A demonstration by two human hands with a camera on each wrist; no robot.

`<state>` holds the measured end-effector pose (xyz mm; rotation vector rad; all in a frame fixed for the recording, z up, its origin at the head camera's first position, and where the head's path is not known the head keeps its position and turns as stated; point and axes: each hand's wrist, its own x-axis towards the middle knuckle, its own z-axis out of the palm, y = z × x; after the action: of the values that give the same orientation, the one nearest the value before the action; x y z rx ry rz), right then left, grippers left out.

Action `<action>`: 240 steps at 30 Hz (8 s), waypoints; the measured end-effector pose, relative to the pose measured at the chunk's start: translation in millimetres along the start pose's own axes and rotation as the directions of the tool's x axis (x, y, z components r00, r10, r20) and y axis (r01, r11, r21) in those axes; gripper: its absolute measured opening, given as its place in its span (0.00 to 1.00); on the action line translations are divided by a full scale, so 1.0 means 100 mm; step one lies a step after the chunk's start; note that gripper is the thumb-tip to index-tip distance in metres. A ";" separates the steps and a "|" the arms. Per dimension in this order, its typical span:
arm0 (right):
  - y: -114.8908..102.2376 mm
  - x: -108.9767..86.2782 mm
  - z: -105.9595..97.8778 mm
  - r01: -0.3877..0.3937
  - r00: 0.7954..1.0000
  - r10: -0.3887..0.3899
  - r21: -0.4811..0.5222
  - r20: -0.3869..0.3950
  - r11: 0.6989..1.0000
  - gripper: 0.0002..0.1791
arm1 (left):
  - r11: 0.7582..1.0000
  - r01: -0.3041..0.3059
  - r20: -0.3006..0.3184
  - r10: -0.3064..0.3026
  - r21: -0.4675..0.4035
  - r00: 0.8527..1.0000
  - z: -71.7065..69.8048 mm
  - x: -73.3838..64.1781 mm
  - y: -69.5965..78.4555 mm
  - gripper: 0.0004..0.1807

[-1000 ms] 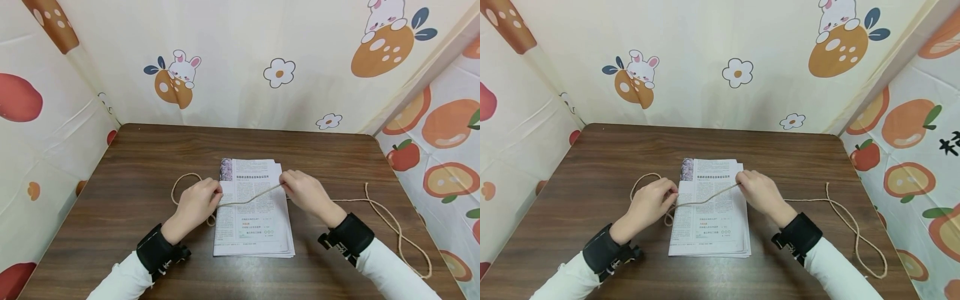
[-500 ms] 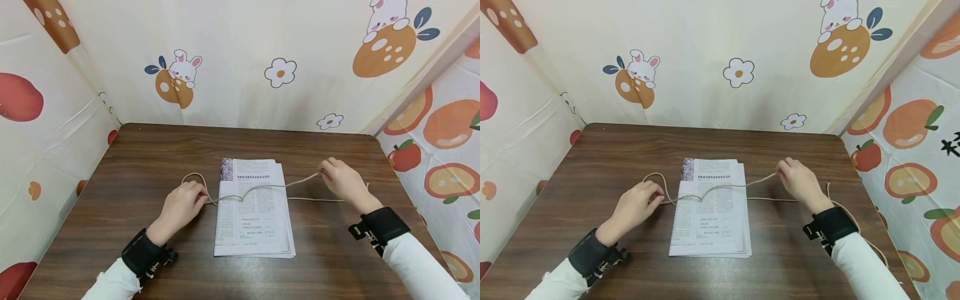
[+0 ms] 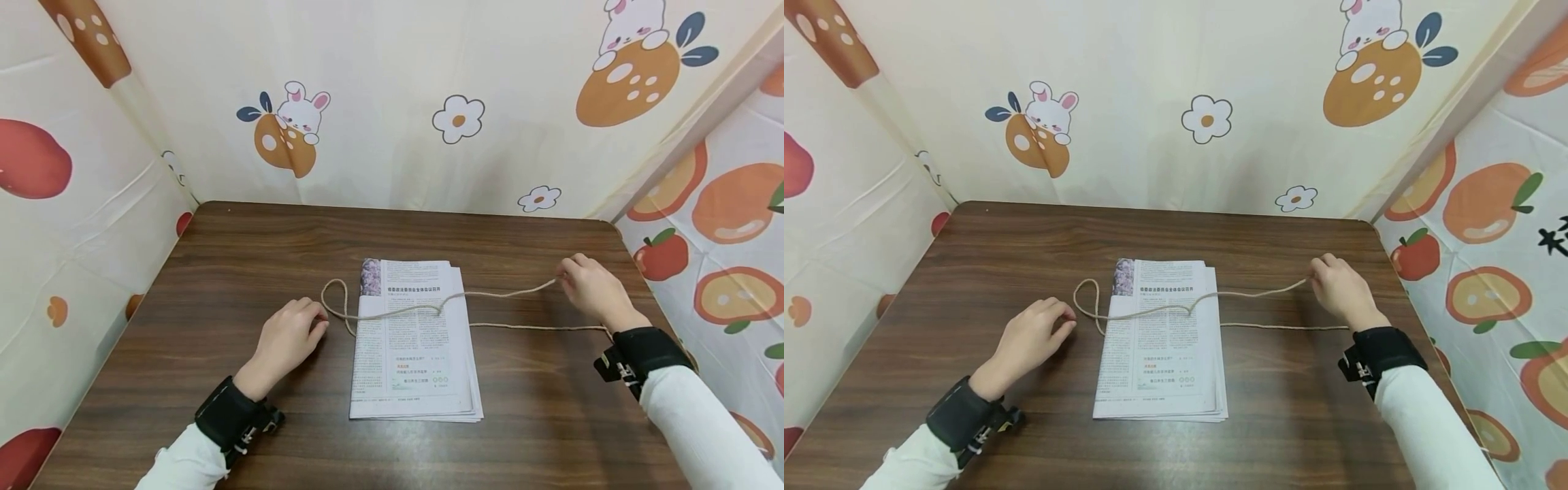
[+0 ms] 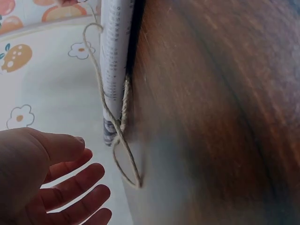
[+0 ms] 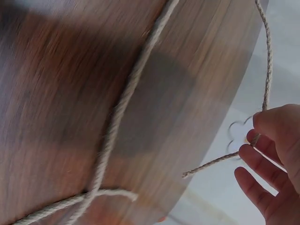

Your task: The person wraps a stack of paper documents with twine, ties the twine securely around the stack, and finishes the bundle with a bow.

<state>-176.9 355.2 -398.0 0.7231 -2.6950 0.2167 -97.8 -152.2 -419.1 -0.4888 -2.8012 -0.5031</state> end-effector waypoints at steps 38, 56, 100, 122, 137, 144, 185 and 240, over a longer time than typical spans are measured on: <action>-1.18 0.37 0.59 0.149 0.983 -0.152 0.032 0.102 0.988 0.14 | 0.993 -0.093 0.062 0.088 0.076 0.994 0.30 0.28 -0.17 0.10; -1.04 0.26 0.68 0.057 0.993 -0.054 -0.022 0.107 0.998 0.06 | 0.975 -0.200 0.001 0.201 0.092 0.980 0.22 0.25 0.06 0.06; -0.27 -0.15 0.43 -0.052 0.998 0.053 -0.029 0.043 0.998 0.12 | 0.960 -0.277 0.016 0.277 0.047 0.961 0.30 0.19 0.36 0.03; -0.07 -0.94 -0.08 -0.407 0.901 0.415 -0.085 0.127 0.909 0.13 | 0.955 -0.295 -0.035 0.297 0.032 0.954 0.19 0.07 0.39 0.03; -0.04 -1.23 -0.10 -0.597 0.732 0.609 -0.143 0.304 0.789 0.11 | 0.953 -0.300 -0.027 0.301 0.031 0.953 0.19 0.06 0.39 0.03; -0.08 -1.29 -0.08 -0.553 0.792 0.565 -0.119 0.232 0.824 0.04 | 0.953 -0.299 -0.015 0.300 0.034 0.954 0.20 0.06 0.39 0.03; -1.51 -0.32 -0.27 -0.007 0.990 0.016 0.064 -0.143 0.998 0.12 | 0.908 -0.418 -0.031 0.418 0.001 0.908 0.01 0.23 0.84 0.05; -1.56 -0.93 0.25 0.039 0.999 -0.036 0.089 -0.035 0.995 0.28 | 0.920 -0.388 -0.094 0.391 0.046 0.916 -0.07 0.32 0.66 0.03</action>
<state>-29.7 258.0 -446.0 0.7890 -2.6517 0.3397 -100.8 -87.3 -384.0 -0.9612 -2.5150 -0.3891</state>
